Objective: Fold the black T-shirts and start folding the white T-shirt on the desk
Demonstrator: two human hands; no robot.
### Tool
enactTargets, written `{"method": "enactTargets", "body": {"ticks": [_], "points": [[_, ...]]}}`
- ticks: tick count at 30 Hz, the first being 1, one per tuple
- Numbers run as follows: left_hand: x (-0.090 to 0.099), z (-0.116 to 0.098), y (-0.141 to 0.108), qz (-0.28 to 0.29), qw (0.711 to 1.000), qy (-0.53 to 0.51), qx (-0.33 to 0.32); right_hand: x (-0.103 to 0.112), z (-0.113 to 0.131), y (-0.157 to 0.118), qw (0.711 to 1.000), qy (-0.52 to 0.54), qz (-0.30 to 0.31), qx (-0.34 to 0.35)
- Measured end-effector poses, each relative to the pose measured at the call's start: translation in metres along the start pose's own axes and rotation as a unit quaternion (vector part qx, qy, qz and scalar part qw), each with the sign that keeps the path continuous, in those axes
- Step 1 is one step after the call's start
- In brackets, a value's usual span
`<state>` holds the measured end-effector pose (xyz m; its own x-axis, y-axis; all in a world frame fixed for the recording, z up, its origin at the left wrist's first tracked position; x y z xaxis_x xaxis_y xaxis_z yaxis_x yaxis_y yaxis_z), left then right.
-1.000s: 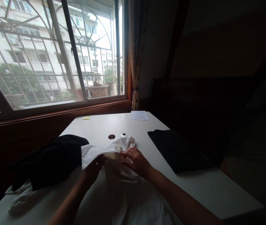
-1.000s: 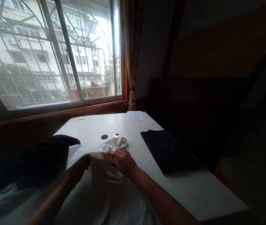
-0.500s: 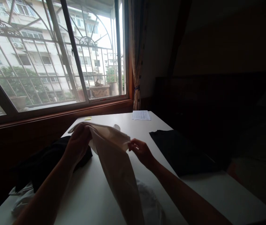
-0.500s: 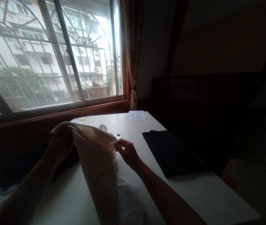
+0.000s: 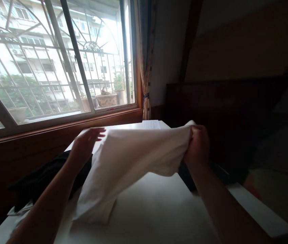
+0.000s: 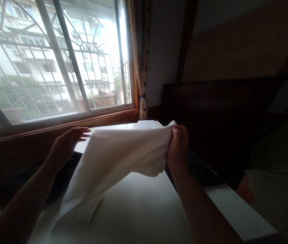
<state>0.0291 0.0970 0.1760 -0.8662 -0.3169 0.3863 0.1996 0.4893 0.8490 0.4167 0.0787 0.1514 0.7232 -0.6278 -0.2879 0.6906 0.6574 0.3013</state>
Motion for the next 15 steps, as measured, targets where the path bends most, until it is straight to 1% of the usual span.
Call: {"method": "enactTargets", "body": {"ticks": [2,3,4,6,7,8,10,12,15], "points": [[-0.022,0.015,-0.033,0.119,0.993,0.007,0.010,0.022,-0.018,0.015,0.998,-0.057,-0.005,-0.003],[-0.031,0.024,-0.053,0.168,0.986,0.015,0.013,0.034,-0.030,0.022,0.995,-0.094,0.009,-0.008],[-0.038,0.031,-0.075,0.216,0.976,0.025,0.015,0.046,-0.042,0.029,0.990,-0.133,0.038,-0.023],[-0.047,0.043,-0.115,0.303,0.950,0.078,0.017,0.072,-0.068,0.038,0.975,-0.197,0.085,-0.056],[-0.048,0.048,-0.131,0.334,0.935,0.111,0.033,0.086,-0.079,0.040,0.965,-0.230,0.102,-0.074],[-0.047,0.052,-0.144,0.355,0.923,0.140,0.049,0.098,-0.089,0.041,0.956,-0.257,0.111,-0.085],[-0.043,0.058,-0.160,0.379,0.904,0.181,0.084,0.120,-0.105,0.041,0.937,-0.314,0.125,-0.089],[-0.038,0.063,-0.165,0.392,0.891,0.197,0.115,0.137,-0.115,0.038,0.916,-0.377,0.121,-0.070],[-0.034,0.071,-0.158,0.402,0.879,0.201,0.156,0.151,-0.124,0.032,0.882,-0.457,0.117,-0.025]]}}
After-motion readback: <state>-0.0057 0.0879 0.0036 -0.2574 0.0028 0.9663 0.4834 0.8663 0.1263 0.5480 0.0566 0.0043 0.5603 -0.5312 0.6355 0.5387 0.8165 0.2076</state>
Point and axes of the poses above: each hand's wrist, its own y-axis towards the middle knuckle, its own x-axis out of the back of the hand, z = x × y, the point moved 2 cm from there along y, towards the middle knuckle, and after that the axes turned 15 degrees about -x, right-handed, at the moved point
